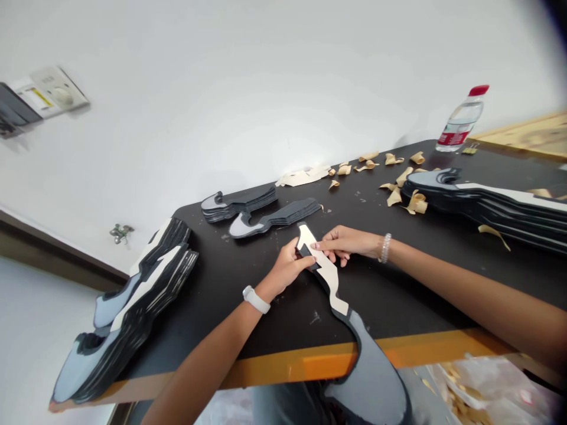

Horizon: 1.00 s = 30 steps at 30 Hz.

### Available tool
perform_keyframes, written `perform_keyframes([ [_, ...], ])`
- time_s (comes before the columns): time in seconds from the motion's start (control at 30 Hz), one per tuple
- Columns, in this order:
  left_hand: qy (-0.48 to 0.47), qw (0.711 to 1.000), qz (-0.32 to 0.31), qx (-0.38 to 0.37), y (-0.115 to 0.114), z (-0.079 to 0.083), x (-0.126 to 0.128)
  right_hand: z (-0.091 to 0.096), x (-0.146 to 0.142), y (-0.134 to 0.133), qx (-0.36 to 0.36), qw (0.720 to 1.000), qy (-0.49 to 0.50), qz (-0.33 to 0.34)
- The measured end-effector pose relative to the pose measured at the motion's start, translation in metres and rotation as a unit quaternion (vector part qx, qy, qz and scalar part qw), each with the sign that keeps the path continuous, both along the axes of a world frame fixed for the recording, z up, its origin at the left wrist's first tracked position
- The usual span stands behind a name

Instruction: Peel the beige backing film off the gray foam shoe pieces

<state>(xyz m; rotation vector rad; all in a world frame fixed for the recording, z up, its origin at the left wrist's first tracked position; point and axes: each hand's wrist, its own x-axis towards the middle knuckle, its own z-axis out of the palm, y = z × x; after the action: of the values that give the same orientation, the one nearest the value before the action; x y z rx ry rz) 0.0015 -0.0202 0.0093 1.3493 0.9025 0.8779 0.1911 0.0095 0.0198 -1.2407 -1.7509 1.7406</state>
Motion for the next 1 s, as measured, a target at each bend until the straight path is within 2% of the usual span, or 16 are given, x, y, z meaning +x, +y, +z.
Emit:
perform_keyframes([
  [0.17,-0.01,0.999,0.028,0.011,0.001,-0.004,0.0,0.002,0.001,0.0,0.003,0.999,0.011,0.041],
  [0.5,-0.069,0.997,0.044,-0.016,0.004,-0.011,0.0,0.0,0.004,0.002,-0.007,0.997,-0.001,0.076],
  [0.7,-0.046,0.998,0.016,-0.028,0.005,-0.008,-0.003,0.002,0.007,0.003,-0.007,0.994,0.019,0.109],
  [0.9,-0.068,0.996,-0.009,-0.055,0.003,-0.001,-0.005,0.002,0.01,0.003,-0.022,0.992,0.048,0.115],
  [1.0,-0.061,0.994,-0.047,-0.08,0.002,0.001,-0.006,0.001,0.01,0.004,-0.026,0.991,0.057,0.119],
])
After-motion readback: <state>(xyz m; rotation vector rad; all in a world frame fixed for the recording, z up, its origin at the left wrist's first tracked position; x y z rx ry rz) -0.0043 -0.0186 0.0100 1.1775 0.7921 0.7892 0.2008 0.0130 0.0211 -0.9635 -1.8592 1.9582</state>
